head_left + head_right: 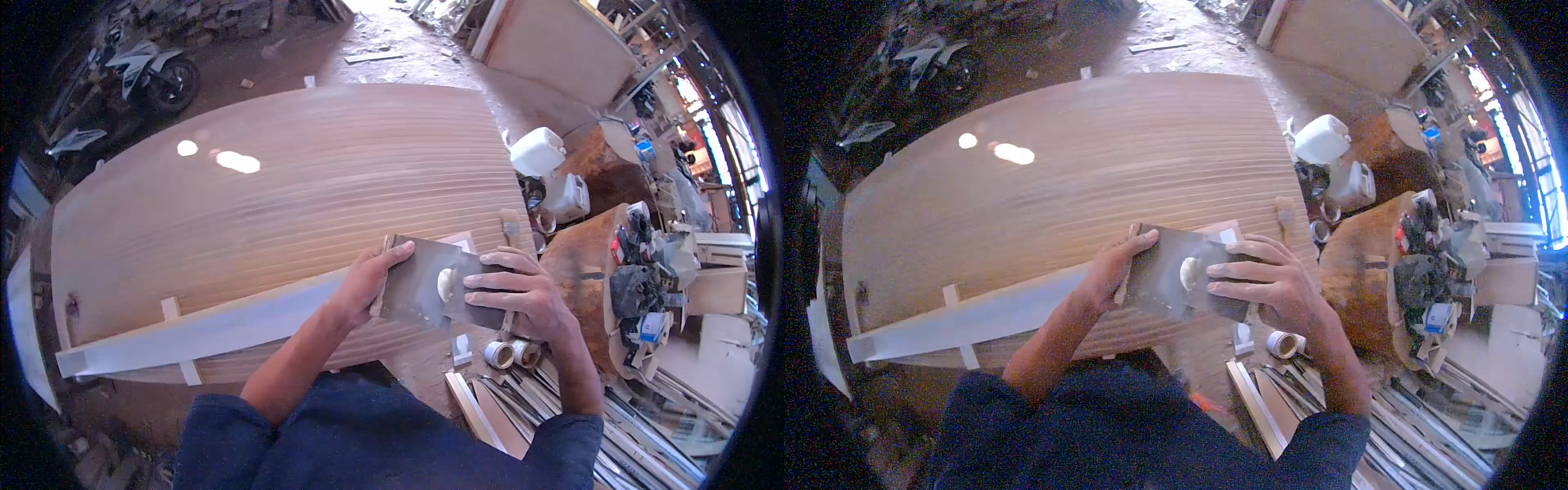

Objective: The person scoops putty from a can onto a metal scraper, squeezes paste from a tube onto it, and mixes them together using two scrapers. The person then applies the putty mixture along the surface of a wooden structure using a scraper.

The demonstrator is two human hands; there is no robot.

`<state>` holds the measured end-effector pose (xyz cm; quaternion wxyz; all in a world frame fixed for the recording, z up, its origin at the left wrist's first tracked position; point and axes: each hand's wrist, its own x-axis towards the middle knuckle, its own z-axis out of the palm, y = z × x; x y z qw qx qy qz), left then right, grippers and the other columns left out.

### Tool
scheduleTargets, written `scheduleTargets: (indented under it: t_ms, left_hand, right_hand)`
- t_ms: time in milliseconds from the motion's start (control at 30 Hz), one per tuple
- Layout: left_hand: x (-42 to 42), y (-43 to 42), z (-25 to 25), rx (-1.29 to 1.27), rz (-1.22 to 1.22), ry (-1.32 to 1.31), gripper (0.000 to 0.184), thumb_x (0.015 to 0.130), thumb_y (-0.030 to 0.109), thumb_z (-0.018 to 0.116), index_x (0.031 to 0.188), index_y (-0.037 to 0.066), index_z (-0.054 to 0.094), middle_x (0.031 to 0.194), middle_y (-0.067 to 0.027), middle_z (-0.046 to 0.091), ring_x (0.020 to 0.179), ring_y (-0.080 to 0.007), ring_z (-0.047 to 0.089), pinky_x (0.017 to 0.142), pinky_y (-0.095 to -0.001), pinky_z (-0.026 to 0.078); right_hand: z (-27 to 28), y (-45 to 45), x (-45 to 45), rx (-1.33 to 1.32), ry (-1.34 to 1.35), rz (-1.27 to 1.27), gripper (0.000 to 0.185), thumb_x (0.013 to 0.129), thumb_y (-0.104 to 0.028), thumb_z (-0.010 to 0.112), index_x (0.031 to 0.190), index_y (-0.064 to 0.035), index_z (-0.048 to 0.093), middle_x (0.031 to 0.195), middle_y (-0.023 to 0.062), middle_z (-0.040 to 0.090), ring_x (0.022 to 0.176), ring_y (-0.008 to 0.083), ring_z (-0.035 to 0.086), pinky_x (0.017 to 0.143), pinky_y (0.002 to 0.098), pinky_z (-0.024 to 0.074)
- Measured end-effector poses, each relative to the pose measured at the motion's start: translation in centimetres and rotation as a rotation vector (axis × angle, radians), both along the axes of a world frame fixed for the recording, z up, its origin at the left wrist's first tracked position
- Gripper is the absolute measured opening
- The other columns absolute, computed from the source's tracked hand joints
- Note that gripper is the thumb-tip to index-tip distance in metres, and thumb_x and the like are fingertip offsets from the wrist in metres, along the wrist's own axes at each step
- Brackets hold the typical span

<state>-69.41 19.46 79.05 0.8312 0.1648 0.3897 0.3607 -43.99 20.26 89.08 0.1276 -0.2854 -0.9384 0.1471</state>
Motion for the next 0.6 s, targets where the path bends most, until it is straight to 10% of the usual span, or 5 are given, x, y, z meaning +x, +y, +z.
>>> scheduleTargets:
  t_ms: [133, 333, 533, 600]
  left_hand:
    - [-2.3, -2.3, -4.8, -0.002, 0.126, 0.005, 0.033, 0.095, 0.032, 0.058, 0.112, 0.004, 0.061, 0.101, -0.0087, 0.065, 0.087, -0.0171, 0.065, 0.073, -0.0318, 0.055]
    - [-4.8, -8.3, -17.6, -0.012, -0.037, 0.130, 0.045, 0.093, 0.031, 0.059, 0.130, 0.006, 0.057, 0.116, -0.0085, 0.063, 0.099, -0.0201, 0.062, 0.086, -0.0356, 0.051]
    - [-5.0, -9.4, -21.0, -0.121, 0.014, 0.186, 0.040, 0.093, 0.032, 0.059, 0.126, 0.009, 0.063, 0.120, -0.0072, 0.063, 0.105, -0.0189, 0.059, 0.090, -0.0340, 0.048]
    - [-5.2, -9.4, -21.8, -0.123, 0.017, 0.241, 0.039, 0.093, 0.032, 0.059, 0.123, 0.008, 0.065, 0.120, -0.0077, 0.064, 0.104, -0.0191, 0.060, 0.091, -0.0338, 0.048]
  right_hand:
    - [-5.8, 0.5, 5.4, -0.342, 0.020, -0.305, 0.026, 0.074, -0.004, 0.068, 0.099, -0.0068, 0.072, 0.112, 0.0093, 0.068, 0.114, 0.0316, 0.059, 0.100, 0.0457, 0.0460]
    - [-16.6, -0.9, 2.9, -0.976, 1.325, -0.907, 0.035, 0.084, 0.002, 0.057, 0.118, 0.0046, 0.060, 0.125, 0.0187, 0.060, 0.115, 0.0287, 0.059, 0.102, 0.0396, 0.0455]
    - [-20.9, 0.1, -0.5, 0.073, 0.017, -0.474, 0.042, 0.079, 0.000, 0.057, 0.120, -0.0076, 0.066, 0.125, 0.0126, 0.062, 0.117, 0.0333, 0.055, 0.100, 0.0442, 0.0422]
    - [-21.4, 0.3, -1.1, 0.103, 0.008, -0.494, 0.046, 0.075, -0.001, 0.058, 0.119, -0.0119, 0.066, 0.123, 0.0088, 0.063, 0.118, 0.0337, 0.053, 0.099, 0.0445, 0.0415]
